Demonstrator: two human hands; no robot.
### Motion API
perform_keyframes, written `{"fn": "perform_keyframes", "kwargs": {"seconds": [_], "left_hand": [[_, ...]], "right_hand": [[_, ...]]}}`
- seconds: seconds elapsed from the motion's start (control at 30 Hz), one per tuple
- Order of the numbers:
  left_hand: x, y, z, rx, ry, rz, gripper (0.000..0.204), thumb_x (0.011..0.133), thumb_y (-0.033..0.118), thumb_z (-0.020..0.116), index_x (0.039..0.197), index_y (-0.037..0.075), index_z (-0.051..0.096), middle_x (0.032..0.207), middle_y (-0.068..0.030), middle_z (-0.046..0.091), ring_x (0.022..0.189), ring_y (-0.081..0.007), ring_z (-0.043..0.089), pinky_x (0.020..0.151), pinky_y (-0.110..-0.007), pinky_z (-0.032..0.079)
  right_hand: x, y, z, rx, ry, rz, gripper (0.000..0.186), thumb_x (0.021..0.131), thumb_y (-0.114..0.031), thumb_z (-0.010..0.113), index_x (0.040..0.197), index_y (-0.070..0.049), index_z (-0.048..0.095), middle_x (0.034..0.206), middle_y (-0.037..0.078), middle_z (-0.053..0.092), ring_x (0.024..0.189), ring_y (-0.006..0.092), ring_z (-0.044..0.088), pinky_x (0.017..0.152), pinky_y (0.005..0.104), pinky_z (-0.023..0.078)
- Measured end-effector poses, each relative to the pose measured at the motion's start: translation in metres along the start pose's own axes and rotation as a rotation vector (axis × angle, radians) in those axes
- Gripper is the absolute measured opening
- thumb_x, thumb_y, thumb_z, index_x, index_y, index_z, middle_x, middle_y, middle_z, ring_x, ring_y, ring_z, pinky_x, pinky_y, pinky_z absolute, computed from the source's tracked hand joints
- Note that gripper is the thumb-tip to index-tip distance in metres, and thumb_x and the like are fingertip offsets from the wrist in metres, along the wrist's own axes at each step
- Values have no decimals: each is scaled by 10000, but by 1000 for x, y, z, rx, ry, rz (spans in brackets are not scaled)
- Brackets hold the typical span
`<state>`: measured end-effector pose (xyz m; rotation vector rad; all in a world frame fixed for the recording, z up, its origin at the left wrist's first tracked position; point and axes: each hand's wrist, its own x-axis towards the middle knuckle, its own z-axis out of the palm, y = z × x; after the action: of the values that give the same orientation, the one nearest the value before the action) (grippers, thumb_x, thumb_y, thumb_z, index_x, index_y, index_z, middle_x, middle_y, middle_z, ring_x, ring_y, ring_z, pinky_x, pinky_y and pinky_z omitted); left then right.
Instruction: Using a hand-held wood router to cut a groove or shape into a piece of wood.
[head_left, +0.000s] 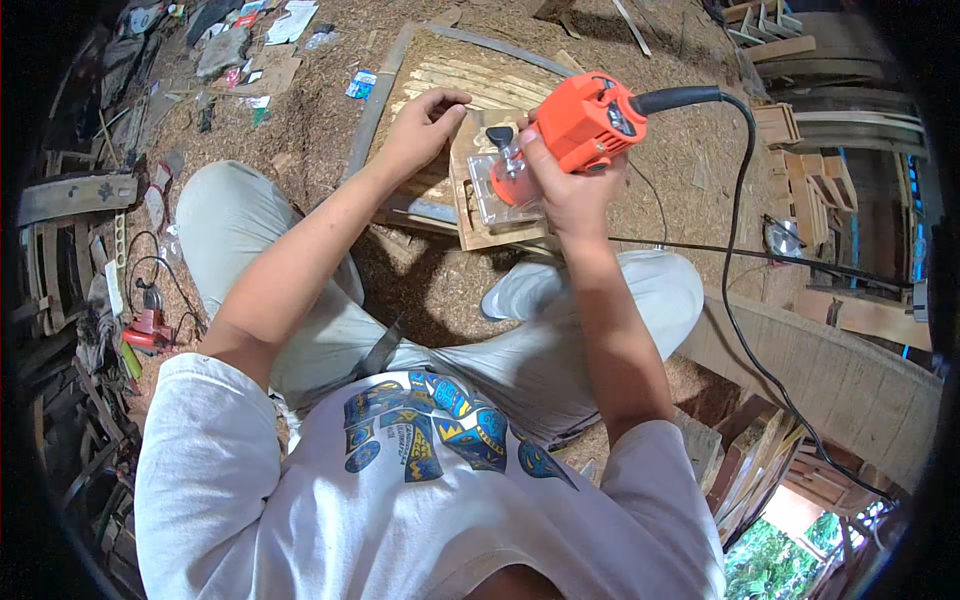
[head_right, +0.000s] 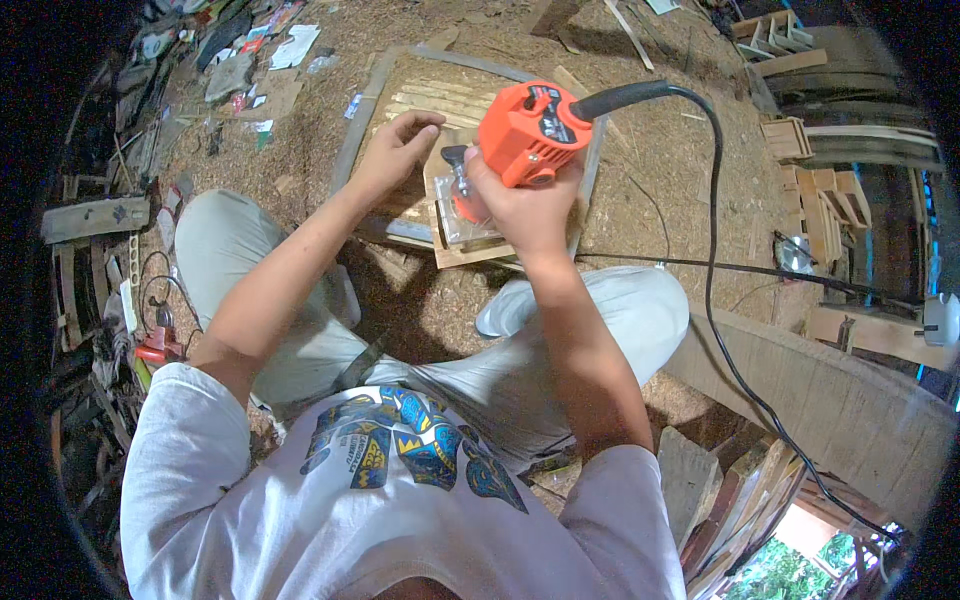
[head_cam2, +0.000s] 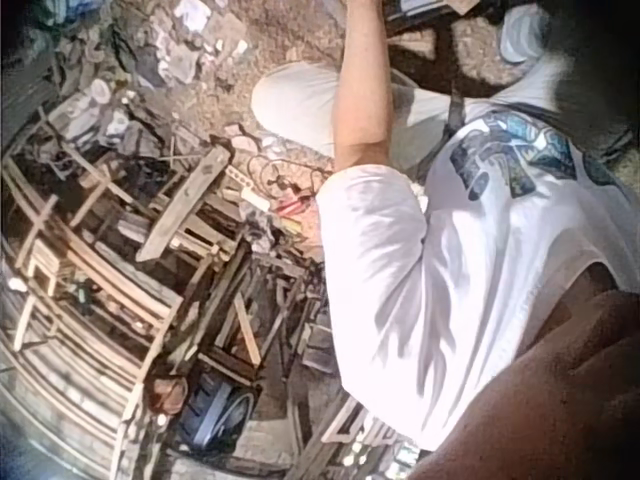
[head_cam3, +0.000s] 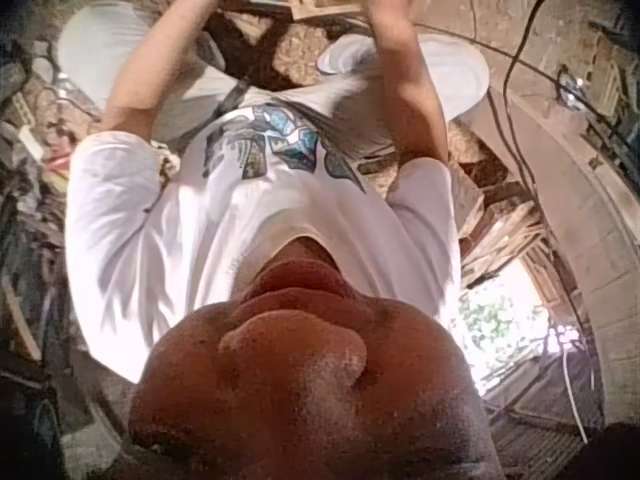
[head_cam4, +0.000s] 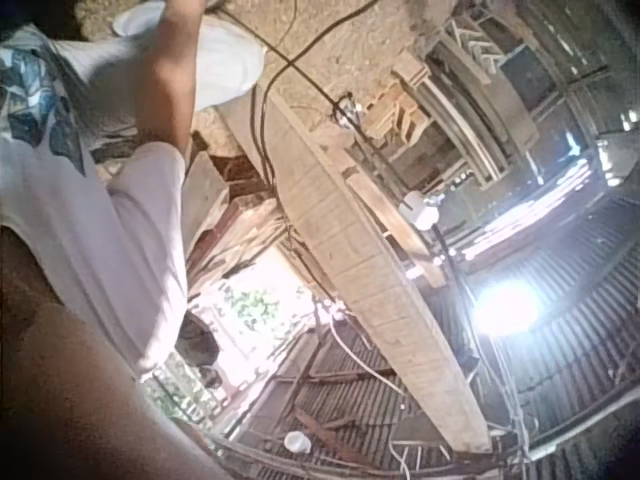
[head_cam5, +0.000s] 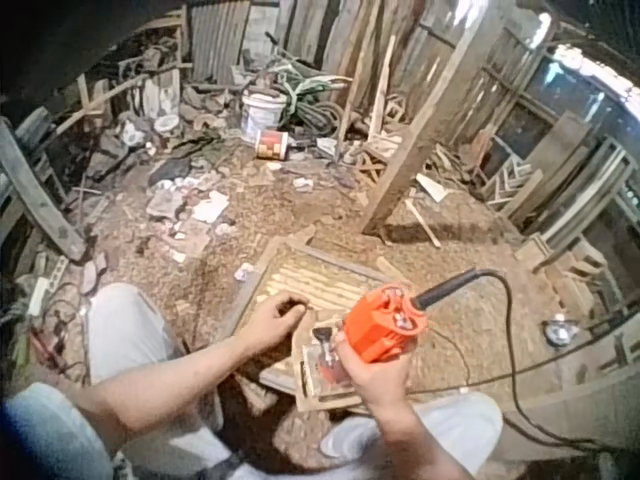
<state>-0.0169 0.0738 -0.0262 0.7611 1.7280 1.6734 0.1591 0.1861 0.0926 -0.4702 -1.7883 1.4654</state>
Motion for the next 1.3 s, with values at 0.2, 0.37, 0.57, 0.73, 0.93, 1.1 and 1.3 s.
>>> {"fn": "perform_keyframes", "kwargs": {"seconds": [0.2, 0.37, 0.57, 0.73, 0.93, 1.1, 1.3], "left_hand": [[2, -2, -11, -19, -60, -16, 319, 1049, 228, 677, 1283, 14, 707, 1122, -45, 741, 1021, -105, 649, 914, -295, 523], [3, 1, -17, 46, -109, -54, 342, 1037, 280, 703, 1249, 17, 753, 1103, -55, 771, 1011, -106, 670, 918, -301, 533], [5, -7, -23, 88, -130, -37, 383, 1033, 305, 715, 1285, 18, 747, 1113, -55, 782, 1010, -93, 680, 906, -294, 546], [6, -20, -23, 52, -171, 31, 409, 1020, 343, 710, 1283, 33, 751, 1142, -115, 793, 1041, -165, 724, 949, -332, 557], [4, -16, -20, 100, -149, 97, 439, 1023, 357, 698, 1334, 48, 729, 1214, -151, 781, 1127, -225, 728, 1014, -362, 543], [8, -19, -21, 111, -212, 83, 427, 1034, 344, 683, 1348, 58, 727, 1280, -137, 765, 1187, -215, 707, 1063, -365, 521], [6, -12, -25, 158, -219, 74, 410, 1025, 377, 684, 1323, 104, 751, 1257, -133, 775, 1160, -220, 721, 1050, -367, 524]], "right_hand": [[-13, 8, 18, -62, -16, -63, 463, 839, 34, 833, 1226, 14, 580, 1056, 118, 741, 962, 209, 759, 902, 367, 624], [-20, 15, 21, -81, -72, 30, 660, 757, -65, 929, 1285, -9, 537, 1157, 93, 681, 1038, 191, 703, 902, 347, 588], [-25, 5, 31, -13, -44, 71, 556, 804, 14, 862, 1267, 5, 554, 1102, 100, 715, 962, 181, 723, 863, 340, 610], [-31, 8, 34, -52, -67, 27, 544, 804, 37, 848, 1266, 16, 563, 1109, 103, 728, 970, 184, 726, 884, 337, 608], [-35, 23, 28, -69, -16, -45, 529, 819, 37, 841, 1268, 8, 562, 1116, 117, 723, 1003, 207, 724, 930, 365, 597], [-34, 16, 31, -13, -48, -32, 469, 849, 37, 812, 1255, 11, 579, 1090, 125, 725, 1032, 218, 716, 958, 379, 580], [-32, 21, 24, -32, -38, -25, 435, 868, 18, 796, 1244, 4, 578, 1087, 119, 716, 1025, 232, 716, 960, 391, 578]]}}
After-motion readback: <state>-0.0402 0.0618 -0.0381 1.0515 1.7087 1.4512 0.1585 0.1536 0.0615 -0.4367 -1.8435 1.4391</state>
